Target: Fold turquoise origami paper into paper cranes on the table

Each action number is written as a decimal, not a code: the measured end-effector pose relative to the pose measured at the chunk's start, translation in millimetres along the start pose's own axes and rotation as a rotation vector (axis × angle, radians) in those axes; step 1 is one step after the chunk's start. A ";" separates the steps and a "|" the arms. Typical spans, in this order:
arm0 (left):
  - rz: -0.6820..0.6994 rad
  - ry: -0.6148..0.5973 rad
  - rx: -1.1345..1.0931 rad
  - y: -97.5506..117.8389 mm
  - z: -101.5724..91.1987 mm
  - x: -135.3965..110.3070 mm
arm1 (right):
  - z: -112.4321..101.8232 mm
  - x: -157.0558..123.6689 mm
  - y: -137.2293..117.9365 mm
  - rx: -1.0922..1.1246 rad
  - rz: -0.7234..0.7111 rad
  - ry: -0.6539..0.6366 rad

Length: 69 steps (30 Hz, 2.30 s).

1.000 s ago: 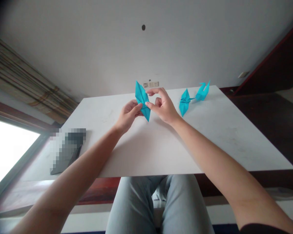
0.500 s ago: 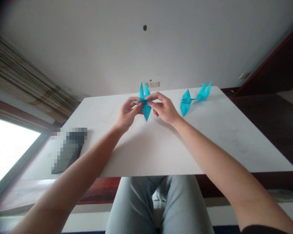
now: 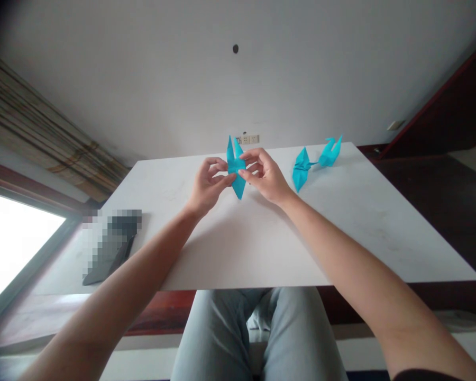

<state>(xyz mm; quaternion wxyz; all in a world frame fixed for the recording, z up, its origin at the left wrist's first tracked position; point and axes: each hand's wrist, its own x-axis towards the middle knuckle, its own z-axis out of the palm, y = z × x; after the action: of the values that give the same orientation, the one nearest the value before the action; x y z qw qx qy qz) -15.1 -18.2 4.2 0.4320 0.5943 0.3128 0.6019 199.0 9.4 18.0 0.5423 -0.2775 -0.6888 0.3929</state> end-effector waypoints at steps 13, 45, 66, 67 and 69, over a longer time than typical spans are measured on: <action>0.025 0.056 0.082 -7.7 -4.6 4.3 | -1.5 -7.6 2.8 -0.016 0.012 -0.134; 0.109 0.155 0.048 5.9 -9.0 10.9 | -3.0 -4.3 -2.7 -0.110 0.029 -0.055; 0.010 0.214 0.199 -9.9 -12.8 13.8 | -11.3 4.2 -15.1 -0.197 -0.001 -0.032; 0.003 0.208 0.223 -10.2 -12.4 12.5 | -13.9 4.8 -21.0 -0.226 -0.024 -0.024; -0.002 0.186 0.295 -9.4 -12.2 9.0 | -25.7 3.3 -34.5 -0.286 -0.076 0.026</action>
<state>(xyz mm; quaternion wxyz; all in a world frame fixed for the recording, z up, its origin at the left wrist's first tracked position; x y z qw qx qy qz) -25.0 -4.5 -1.3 0.3100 0.5926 0.4369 0.6015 224.4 -0.3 51.4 0.5206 -0.3307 -0.7408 0.2661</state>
